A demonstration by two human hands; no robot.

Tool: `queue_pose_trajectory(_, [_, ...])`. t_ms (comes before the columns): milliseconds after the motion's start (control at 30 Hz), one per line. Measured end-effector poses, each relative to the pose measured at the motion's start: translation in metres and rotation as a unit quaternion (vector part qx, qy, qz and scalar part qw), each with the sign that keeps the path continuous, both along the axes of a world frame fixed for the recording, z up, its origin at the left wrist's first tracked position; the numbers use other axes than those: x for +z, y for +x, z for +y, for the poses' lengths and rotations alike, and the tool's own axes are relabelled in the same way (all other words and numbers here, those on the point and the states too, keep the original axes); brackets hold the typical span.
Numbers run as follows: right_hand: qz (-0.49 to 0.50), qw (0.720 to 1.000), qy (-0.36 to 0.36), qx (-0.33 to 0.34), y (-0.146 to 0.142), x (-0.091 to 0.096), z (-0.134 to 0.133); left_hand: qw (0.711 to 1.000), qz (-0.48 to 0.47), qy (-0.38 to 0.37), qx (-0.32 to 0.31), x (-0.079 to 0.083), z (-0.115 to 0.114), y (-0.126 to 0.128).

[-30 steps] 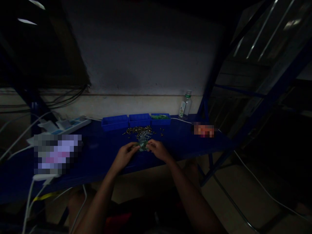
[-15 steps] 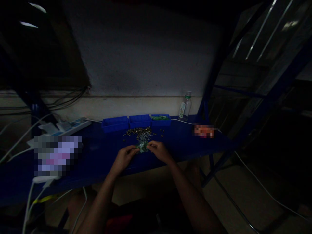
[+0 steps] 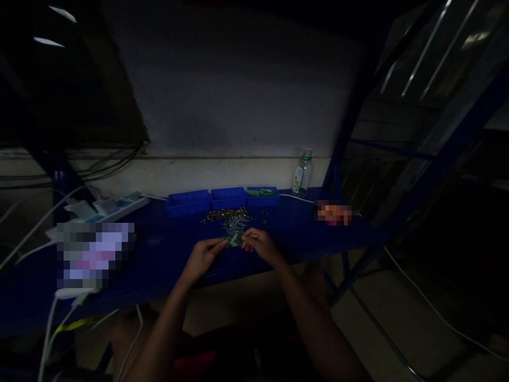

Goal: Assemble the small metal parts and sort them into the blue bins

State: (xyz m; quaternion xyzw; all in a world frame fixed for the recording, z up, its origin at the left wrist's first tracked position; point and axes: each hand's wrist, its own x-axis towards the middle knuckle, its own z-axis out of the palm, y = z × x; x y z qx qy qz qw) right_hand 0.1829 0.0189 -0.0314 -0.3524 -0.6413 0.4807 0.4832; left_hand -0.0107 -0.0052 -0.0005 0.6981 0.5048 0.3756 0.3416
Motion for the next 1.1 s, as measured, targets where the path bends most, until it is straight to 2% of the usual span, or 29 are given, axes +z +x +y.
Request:
queue_pose_trajectory(167, [-0.01,1.0,-0.007,-0.001,0.001,0.002,-0.0001,0.999,-0.043,-0.001,0.011,-0.0013,0.0034,-0.0002])
queue_pose_trajectory(400, [-0.026,0.999,0.016,-0.013,0.0005,0.002,-0.0003,0.999,-0.03,0.019,0.0,-0.0087,0.0058,-0.0032])
queue_pose_trajectory(600, [-0.042,0.999,0.019,-0.027,0.0007,0.0008,0.0014,0.999,-0.003,0.051,0.017,-0.0044,0.0054,-0.002])
queue_pose_trajectory(867, [0.005,1.0,-0.024,0.001,-0.0008,0.003,0.0018,0.999,-0.044,0.019,0.01,-0.0055,0.0058,-0.0016])
queue_pose_trajectory(967, [0.019,0.999,-0.042,-0.011,-0.0011,0.0049,0.002,0.999,-0.031,0.011,0.012,-0.0056,0.0062,-0.0016])
queue_pose_trajectory(1100, [-0.014,1.0,-0.012,-0.016,0.0004,0.0028,0.0011,1.0,-0.028,-0.006,-0.007,-0.0001,0.004,-0.0017])
